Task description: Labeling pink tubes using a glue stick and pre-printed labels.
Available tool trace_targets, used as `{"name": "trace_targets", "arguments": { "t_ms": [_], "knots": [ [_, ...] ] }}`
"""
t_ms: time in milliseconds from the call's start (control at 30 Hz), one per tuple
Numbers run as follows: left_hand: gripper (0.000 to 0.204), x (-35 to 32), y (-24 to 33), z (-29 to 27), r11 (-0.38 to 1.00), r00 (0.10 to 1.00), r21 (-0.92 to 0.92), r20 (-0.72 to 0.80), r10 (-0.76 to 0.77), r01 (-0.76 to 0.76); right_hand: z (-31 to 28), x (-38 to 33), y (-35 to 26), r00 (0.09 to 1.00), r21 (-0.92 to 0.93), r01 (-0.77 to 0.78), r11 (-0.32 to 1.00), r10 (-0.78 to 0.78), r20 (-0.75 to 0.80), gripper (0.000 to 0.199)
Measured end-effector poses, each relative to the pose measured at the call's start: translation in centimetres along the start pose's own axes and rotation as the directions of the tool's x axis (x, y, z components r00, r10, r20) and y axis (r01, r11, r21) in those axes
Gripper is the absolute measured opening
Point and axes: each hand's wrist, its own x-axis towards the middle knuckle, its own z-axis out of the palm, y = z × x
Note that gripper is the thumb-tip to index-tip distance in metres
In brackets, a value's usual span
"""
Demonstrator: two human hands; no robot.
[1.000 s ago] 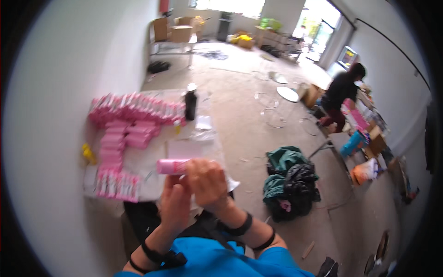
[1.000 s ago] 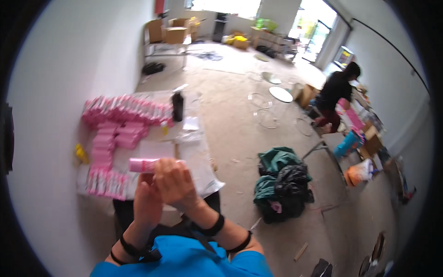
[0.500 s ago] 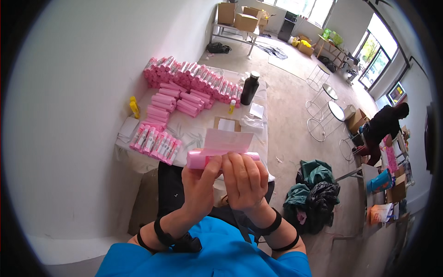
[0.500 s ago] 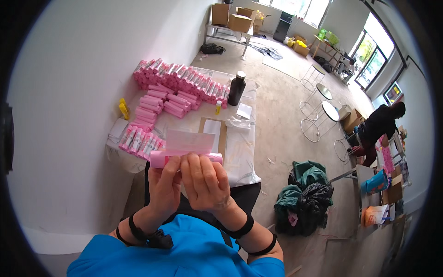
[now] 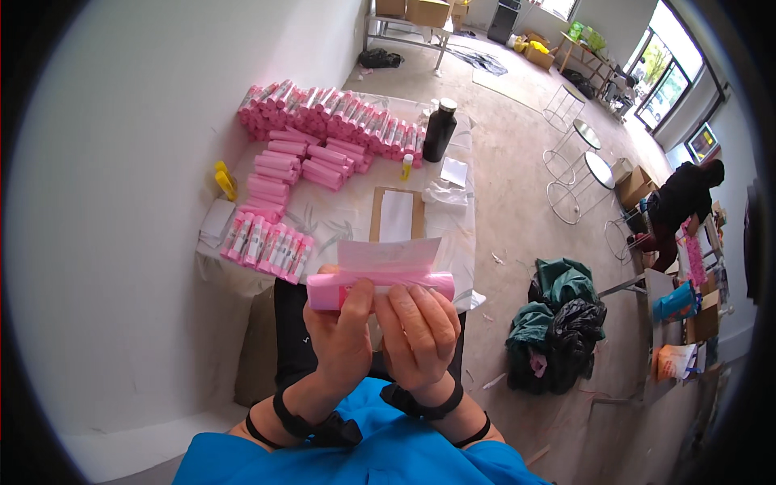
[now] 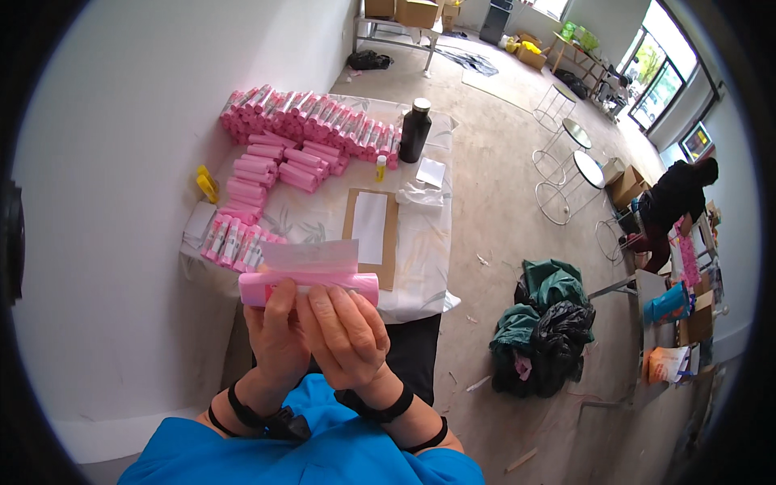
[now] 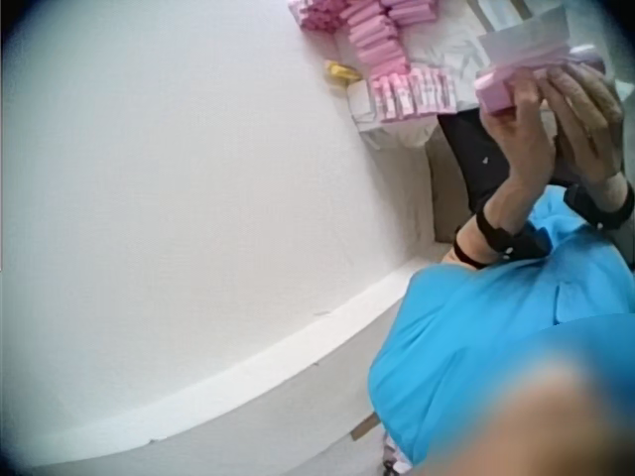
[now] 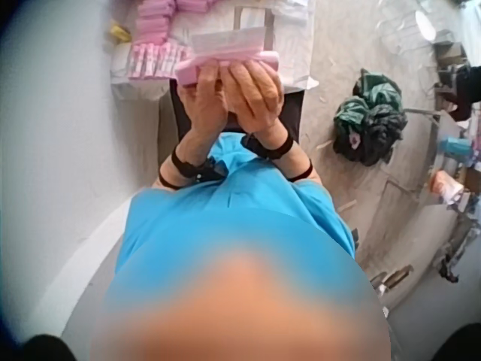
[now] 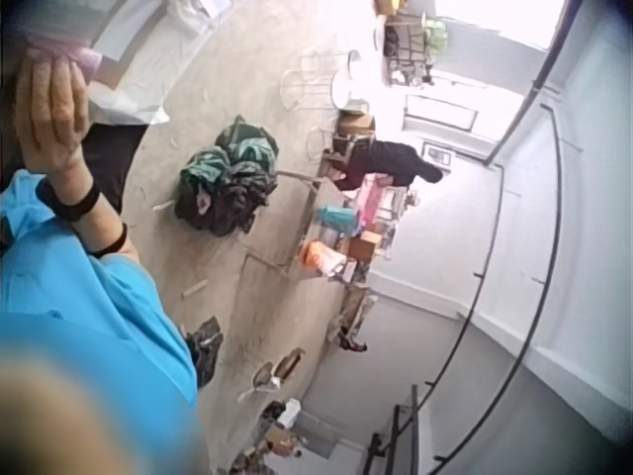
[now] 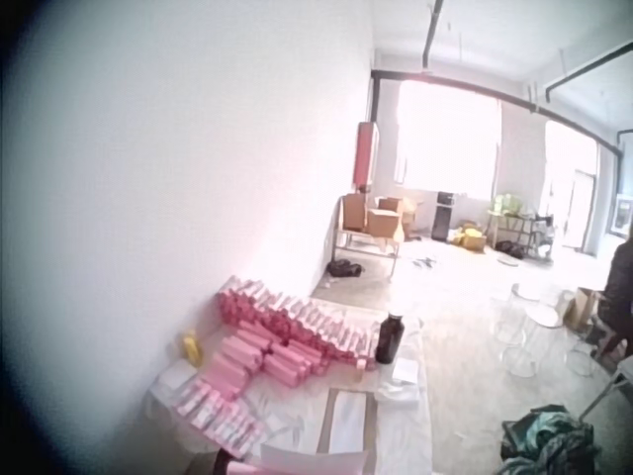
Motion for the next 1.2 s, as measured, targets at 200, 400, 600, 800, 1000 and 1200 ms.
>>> {"name": "trace_targets", "arguments": {
  "t_ms": [200, 400, 600, 800, 1000, 1200],
  "knots": [
    [0.006, 0.6, -0.7, -0.6, 0.998, 0.999, 0.050, 0.012, -0.035, 0.034, 0.7, 0.0, 0.3, 0.998, -0.166, 0.027, 0.986, -0.017, 0.059, 0.022],
    [0.006, 0.7, -1.8, -0.9, 0.986, 0.988, -0.053, -0.015, -0.157, 0.156, 0.9, -1.0, 1.0, 0.997, -0.138, 0.002, 0.990, 0.008, 0.072, 0.020],
    [0.009, 0.5, -1.0, -1.2, 0.979, 0.982, -0.090, 0.048, -0.182, 0.185, 0.5, 0.0, 1.0, 0.994, -0.104, 0.033, 0.994, -0.022, 0.105, 0.021],
    [0.016, 1.2, -2.3, -1.3, 0.945, 0.958, -0.228, 0.221, -0.184, 0.234, 1.5, -0.5, 0.8, 0.995, -0.151, -0.035, 0.988, 0.049, 0.092, 0.022],
    [0.018, 1.3, -2.2, -0.8, 0.916, 0.948, -0.272, 0.205, -0.245, 0.296, 1.5, -0.7, 0.6, 0.992, -0.322, -0.052, 0.945, 0.085, 0.091, 0.019],
    [0.024, 1.5, -1.8, 0.0, 0.914, 0.938, -0.234, 0.190, -0.292, 0.332, 0.8, -0.9, 1.2, 0.990, -0.203, -0.041, 0.978, 0.068, 0.127, 0.028]
  ]
}}
